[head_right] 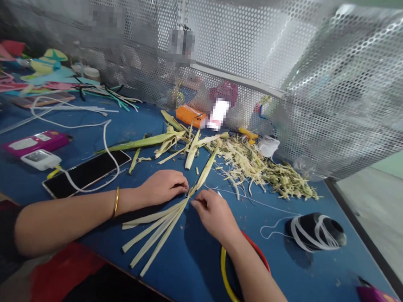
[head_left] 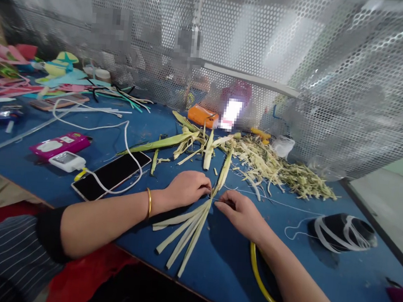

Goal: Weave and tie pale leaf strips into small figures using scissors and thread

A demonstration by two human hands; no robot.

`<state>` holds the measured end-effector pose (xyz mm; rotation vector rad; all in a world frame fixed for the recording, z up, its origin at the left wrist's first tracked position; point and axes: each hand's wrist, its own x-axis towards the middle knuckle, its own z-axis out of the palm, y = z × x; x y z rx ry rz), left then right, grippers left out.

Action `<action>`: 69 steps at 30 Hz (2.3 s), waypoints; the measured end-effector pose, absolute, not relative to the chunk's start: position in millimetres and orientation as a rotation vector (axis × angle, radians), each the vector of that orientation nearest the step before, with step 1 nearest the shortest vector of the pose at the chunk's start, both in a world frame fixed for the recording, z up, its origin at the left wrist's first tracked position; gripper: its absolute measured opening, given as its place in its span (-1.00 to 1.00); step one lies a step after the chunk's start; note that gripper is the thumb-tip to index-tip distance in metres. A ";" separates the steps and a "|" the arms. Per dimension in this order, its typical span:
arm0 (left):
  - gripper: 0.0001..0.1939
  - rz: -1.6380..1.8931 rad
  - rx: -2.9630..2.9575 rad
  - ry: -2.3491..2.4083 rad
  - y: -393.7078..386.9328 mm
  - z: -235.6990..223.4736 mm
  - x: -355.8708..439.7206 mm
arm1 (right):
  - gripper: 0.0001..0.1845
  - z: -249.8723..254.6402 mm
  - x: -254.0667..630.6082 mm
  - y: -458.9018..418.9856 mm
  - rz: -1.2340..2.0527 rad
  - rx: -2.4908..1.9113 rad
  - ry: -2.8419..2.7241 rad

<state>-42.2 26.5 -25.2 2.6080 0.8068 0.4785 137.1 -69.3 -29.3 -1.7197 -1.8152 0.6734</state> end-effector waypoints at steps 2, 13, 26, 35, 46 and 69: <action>-0.86 0.481 2.596 0.814 27.2 -26.0 -42.0 | -0.78 -32.1 136.9 -68.6 0.596 -1.681 -1.828; -0.81 0.539 2.364 0.938 31.3 -28.6 -39.2 | -0.69 -26.7 132.7 -69.9 0.617 -1.414 -1.562; -0.79 0.662 1.427 0.665 22.1 -22.2 -32.8 | -0.69 -28.8 132.8 -66.4 0.908 -1.235 -1.492; -0.75 0.585 1.453 0.526 21.1 -30.4 -29.9 | -0.69 -30.9 135.1 -68.5 0.823 -1.341 -1.637; -0.77 0.536 1.583 0.606 21.6 -30.2 -30.1 | -0.65 -29.6 134.3 -70.7 0.778 -1.440 -1.738; -0.92 0.423 1.755 0.565 22.7 -32.9 -34.4 | -0.74 -27.1 136.7 -66.1 0.967 -1.280 -1.253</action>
